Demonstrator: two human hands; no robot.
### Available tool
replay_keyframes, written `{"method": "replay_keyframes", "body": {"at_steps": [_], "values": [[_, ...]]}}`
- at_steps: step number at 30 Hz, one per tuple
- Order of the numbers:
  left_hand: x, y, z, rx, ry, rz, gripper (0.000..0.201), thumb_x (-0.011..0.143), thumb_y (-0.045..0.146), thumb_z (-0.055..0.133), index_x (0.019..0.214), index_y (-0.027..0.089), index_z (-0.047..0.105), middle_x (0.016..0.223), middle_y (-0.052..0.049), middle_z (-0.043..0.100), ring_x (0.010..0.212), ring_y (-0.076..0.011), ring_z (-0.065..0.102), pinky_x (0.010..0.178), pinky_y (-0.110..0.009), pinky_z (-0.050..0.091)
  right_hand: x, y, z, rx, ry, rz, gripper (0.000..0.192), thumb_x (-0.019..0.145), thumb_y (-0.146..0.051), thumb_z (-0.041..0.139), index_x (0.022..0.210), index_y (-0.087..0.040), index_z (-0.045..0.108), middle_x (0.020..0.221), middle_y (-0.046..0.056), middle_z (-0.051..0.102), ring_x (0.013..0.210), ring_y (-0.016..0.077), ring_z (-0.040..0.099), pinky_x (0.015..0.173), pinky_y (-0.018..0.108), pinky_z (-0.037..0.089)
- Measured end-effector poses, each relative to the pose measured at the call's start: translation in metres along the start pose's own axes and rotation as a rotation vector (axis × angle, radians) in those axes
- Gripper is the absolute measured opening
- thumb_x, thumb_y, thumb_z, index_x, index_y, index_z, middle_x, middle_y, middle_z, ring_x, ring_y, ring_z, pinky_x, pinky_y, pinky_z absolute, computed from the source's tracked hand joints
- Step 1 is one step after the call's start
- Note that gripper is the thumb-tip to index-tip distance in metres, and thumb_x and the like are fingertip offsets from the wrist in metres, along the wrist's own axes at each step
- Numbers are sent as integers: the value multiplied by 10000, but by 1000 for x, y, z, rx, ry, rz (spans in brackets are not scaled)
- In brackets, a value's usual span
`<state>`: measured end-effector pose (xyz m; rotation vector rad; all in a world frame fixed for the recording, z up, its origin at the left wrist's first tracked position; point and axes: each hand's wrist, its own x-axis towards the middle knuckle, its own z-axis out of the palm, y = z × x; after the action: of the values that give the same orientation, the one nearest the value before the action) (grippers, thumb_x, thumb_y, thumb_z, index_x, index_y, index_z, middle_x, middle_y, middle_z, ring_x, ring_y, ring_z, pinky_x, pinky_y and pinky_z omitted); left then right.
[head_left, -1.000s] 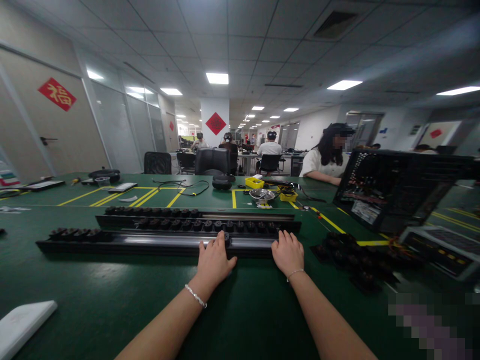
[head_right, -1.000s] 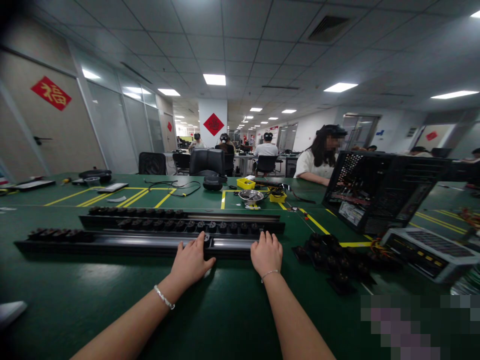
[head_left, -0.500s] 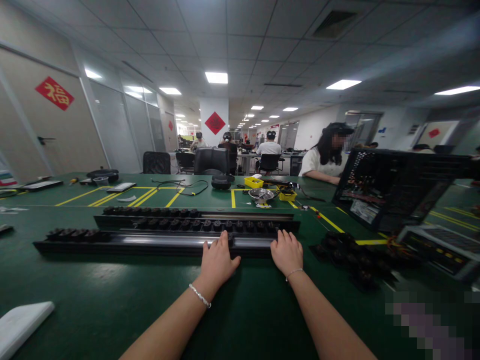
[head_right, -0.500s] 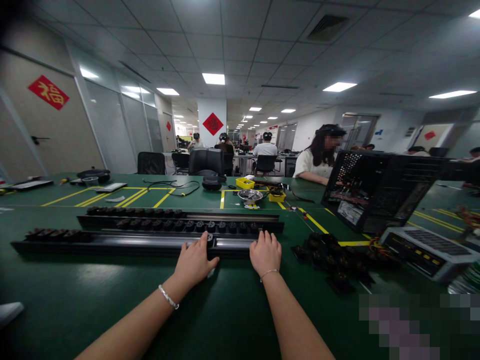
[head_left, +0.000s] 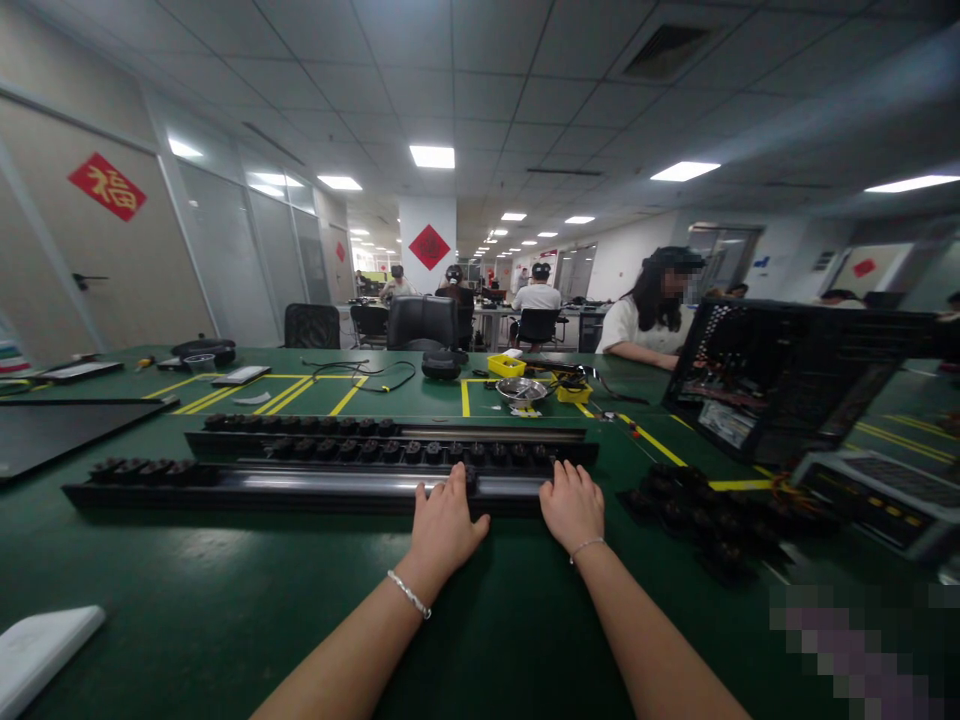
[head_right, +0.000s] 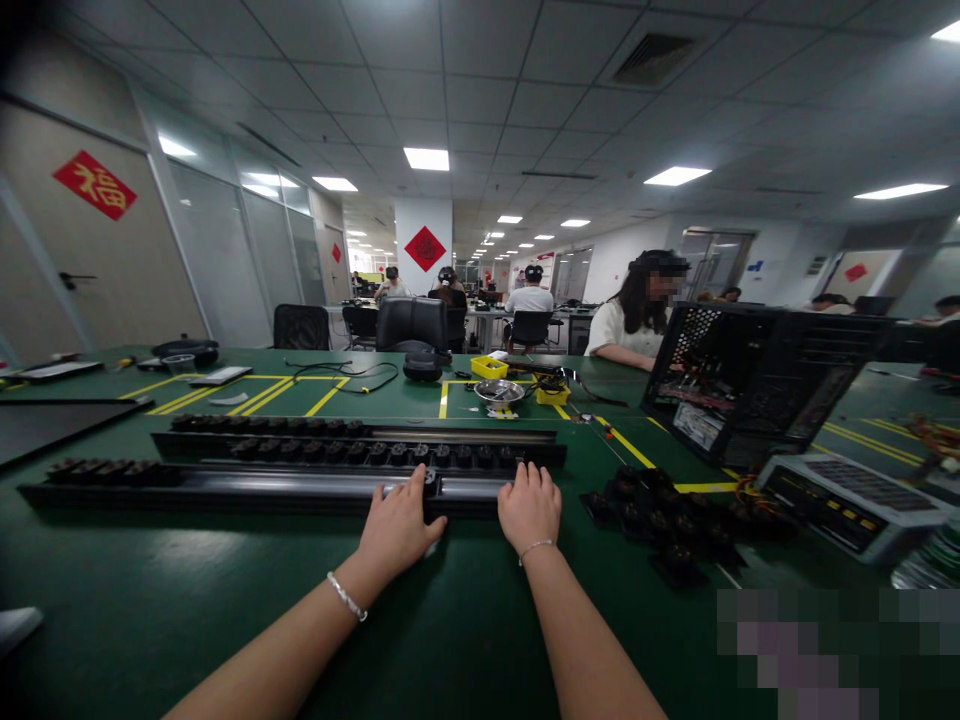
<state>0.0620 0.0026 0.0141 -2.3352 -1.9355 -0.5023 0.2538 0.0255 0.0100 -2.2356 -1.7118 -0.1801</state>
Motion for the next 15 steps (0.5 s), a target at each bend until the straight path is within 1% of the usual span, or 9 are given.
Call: {"method": "replay_keyframes", "body": {"at_steps": [3,9,13,15], "values": [[1,5,1,7,4,20,800,744,508,455,1388,114,192,1274,-171,518,1161,-281,467,1023,-465,203,0,0,0,-2,2,-1,530,834,-291,302,1315,-109,428,1369,92,418,1279,236,289,1019,376,213],[1,12,2,-3,31,41,786,735,495,464,1379,114,225,1322,-164,473,1134,-290,478,1021,-479,204,-1,0,1,2,32,-10,527,830,-285,308,1307,-101,437,1356,95,435,1272,243,300,1016,375,216],[1,13,4,12,14,37,797,733,500,464,1387,127,207,1349,-161,443,1130,-295,479,1024,-497,187,-2,0,3,21,52,-10,520,829,-280,319,1305,-109,438,1352,98,439,1273,238,299,1015,371,217],[1,12,5,13,6,44,796,736,495,461,1394,139,191,1368,-153,422,1137,-292,472,1026,-495,185,-3,0,3,36,67,1,516,828,-277,326,1311,-126,430,1351,92,440,1273,238,299,1026,394,198]]}}
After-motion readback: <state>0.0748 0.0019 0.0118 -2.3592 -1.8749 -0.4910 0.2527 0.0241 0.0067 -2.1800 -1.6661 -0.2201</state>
